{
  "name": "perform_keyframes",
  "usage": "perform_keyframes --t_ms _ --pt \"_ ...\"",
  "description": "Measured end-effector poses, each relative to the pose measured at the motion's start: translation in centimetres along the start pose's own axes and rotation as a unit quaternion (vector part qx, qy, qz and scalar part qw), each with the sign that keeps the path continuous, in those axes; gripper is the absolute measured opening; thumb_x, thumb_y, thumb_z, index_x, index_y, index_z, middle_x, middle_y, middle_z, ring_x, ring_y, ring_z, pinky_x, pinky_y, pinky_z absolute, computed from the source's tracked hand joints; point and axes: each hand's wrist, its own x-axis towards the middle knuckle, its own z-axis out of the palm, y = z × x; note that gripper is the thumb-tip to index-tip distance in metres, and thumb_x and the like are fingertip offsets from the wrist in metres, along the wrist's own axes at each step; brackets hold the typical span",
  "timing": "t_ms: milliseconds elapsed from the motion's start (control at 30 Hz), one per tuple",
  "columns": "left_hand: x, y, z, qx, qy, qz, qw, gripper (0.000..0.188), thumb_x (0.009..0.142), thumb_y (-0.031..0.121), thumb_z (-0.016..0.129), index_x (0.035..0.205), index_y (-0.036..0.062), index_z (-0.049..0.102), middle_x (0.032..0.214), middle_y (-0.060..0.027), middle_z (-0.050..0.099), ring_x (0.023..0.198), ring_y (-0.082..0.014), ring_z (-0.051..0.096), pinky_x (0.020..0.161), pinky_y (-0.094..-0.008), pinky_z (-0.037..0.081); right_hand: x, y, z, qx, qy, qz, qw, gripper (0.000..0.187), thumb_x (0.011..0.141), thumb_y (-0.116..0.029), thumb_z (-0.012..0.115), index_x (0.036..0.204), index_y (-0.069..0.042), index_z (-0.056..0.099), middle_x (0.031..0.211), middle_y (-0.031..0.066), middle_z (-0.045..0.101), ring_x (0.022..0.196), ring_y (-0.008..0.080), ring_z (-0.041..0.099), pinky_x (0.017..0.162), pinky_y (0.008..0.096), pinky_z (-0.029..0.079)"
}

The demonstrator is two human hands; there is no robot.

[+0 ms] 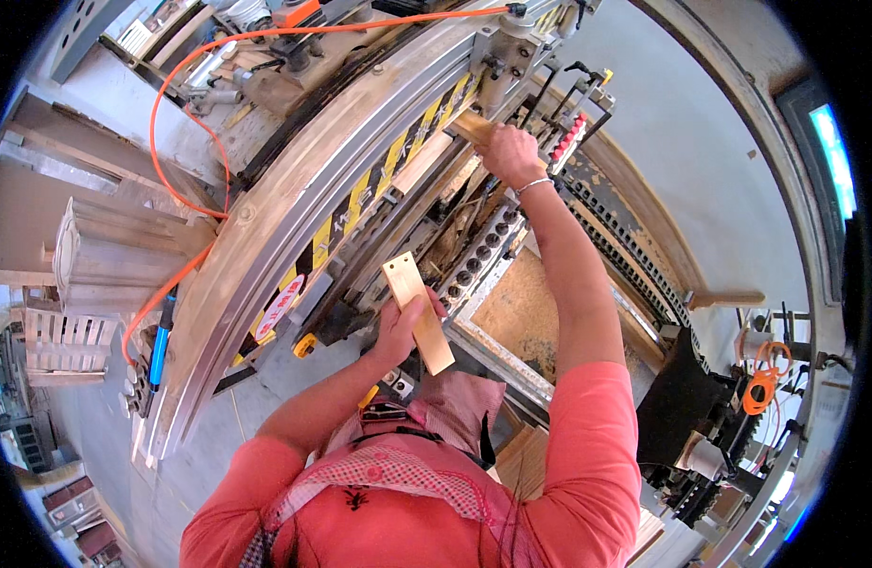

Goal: The person operates a woodworking machine in a factory setting, repeatedly feeding small wooden blocks into the processing unit by hand. They retrieve the processed blocks and stack them onto a growing pile of finished pieces.

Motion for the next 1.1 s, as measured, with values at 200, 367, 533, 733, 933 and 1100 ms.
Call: perform_keyframes --t_ms 200,367,533,733,933,1100 --pt "0.1 -0.6 -0.3 0.008 0.004 -0.008 1.0 0.03 0.088 0.03 0.044 0.095 0.0023 0.052 0.078 -0.0082 0.059 0.071 -0.0142 0.057 0.065 -0.028 0.046 -0.2 -0.5 0.3 -0.056 0.036 -0.055 0.996 0.029 0.077 -0.025 0.059 0.088 0.001 0.059 0.085 0.0147 0.062 0.082 0.0277 0.062 0.069 0.0365 0.051" --pt "0.1 -0.6 -0.2 0.01 -0.005 0.0 1.0 0.025 0.09 0.024 0.041 0.094 0.0018 0.052 0.079 -0.0056 0.058 0.071 -0.0117 0.055 0.066 -0.0271 0.045 0.4 -0.1 0.9 -0.009 0.024 0.011 1.0 0.026 0.075 -0.021 0.058 0.089 0.0 0.06 0.087 0.016 0.063 0.084 0.0291 0.063 0.07 0.0375 0.051" --pt "0.0 0.1 -0.2 0.004 -0.027 0.009 1.0 0.026 0.091 0.025 0.041 0.095 0.0021 0.052 0.079 -0.0057 0.058 0.072 -0.0119 0.055 0.066 -0.0269 0.045 0.4 -0.2 0.6 0.012 0.016 0.009 1.0 0.035 0.076 -0.03 0.062 0.09 0.002 0.058 0.087 0.0178 0.063 0.083 0.0305 0.062 0.071 0.0387 0.05" --pt "0.0 -0.1 -0.2 -0.001 -0.027 0.011 1.0 0.027 0.091 0.026 0.041 0.097 0.0019 0.051 0.081 -0.0061 0.058 0.073 -0.0122 0.055 0.066 -0.0271 0.045 0.4 -0.2 1.2 -0.002 0.039 0.022 0.999 0.035 0.074 -0.031 0.064 0.089 0.0 0.059 0.088 0.0172 0.063 0.083 0.0297 0.063 0.07 0.0392 0.05" --pt "-0.1 0.2 -0.2 0.013 -0.026 0.004 1.0 0.029 0.089 0.03 0.043 0.098 0.0035 0.05 0.08 -0.0085 0.059 0.073 -0.0156 0.057 0.066 -0.0294 0.047 0.0 -0.5 0.1 -0.02 0.017 0.007 1.0 0.037 0.075 -0.035 0.062 0.09 -0.001 0.061 0.089 0.0162 0.063 0.083 0.0304 0.063 0.071 0.039 0.051" --pt "-0.2 0.6 -0.1 0.006 -0.025 -0.012 1.0 0.031 0.089 0.031 0.041 0.099 0.0032 0.051 0.081 -0.0088 0.059 0.074 -0.0165 0.058 0.068 -0.0303 0.047 -0.1 -0.6 0.0 -0.016 0.033 0.016 0.999 0.03 0.075 -0.031 0.063 0.087 -0.004 0.063 0.086 0.0145 0.064 0.083 0.0294 0.063 0.069 0.0385 0.051"
